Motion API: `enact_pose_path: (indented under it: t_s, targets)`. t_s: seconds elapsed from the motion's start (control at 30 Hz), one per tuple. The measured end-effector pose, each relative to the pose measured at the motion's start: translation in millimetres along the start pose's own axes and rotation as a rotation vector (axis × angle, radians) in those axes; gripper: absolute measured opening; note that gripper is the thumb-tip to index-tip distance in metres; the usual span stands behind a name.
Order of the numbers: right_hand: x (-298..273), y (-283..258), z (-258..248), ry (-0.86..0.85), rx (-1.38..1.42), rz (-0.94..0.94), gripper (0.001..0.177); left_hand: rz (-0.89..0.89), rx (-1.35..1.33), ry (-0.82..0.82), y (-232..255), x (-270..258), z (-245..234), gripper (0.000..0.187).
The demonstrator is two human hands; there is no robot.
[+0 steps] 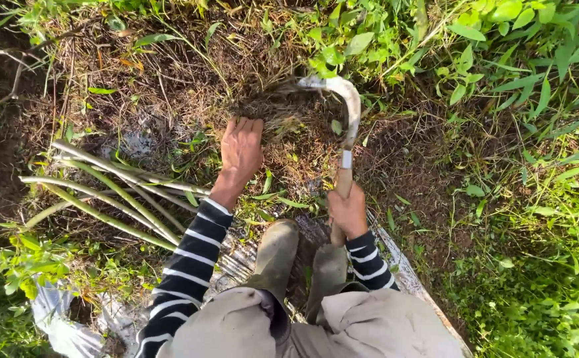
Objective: The person uses a sickle to cut weeds and grass at the base of plants in a garden bed. They pull the cut vegetation by hand and place it onto a white plastic sheet laid on the ground.
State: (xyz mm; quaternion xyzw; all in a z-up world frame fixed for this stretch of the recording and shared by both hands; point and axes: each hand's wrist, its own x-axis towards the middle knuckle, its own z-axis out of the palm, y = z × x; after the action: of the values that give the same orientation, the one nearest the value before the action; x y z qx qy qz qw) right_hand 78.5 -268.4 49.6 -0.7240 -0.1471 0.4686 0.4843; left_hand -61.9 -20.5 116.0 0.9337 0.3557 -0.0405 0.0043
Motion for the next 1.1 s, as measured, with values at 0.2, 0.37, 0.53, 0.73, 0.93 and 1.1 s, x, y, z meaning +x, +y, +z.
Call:
enact_pose_path:
  t_s: [0.2, 0.37, 0.53, 0.73, 0.93, 1.1]
  targets:
    - [30.7, -19.7, 30.1, -0.137, -0.025, -0.021, 0.035, -0.017, -0.014, -0.018, 1.7, -2.7, 6.7, 0.024]
    - [-19.2, -23.6, 13.0, -0.056, -0.027, 0.035, 0.037, -0.064, -0.022, -0.079, -7.1, -21.0, 2.1, 0.028]
    - [24.5, -37.7, 31.6, -0.046, -0.119, -0.116, 0.034, -0.071, 0.019, -0.130, 0.0, -25.5, 9.5, 0.028]
    - [-37.7, 14.9, 6.0, -0.100, -0.141, 0.133, 0.065, -0.181, -0.031, -0.213, -16.3, -47.7, 17.0, 0.029]
    - [8.5, -7.1, 15.7, 0.001, -0.119, -0.088, 0.055, -0.077, -0.021, -0.338, 11.7, -36.6, -7.3, 0.040]
    - [-34.2, 65.3, 8.7, -0.080, -0.134, 0.033, 0.054, 0.084, 0.092, -0.215, 33.5, -16.3, -63.2, 0.062]
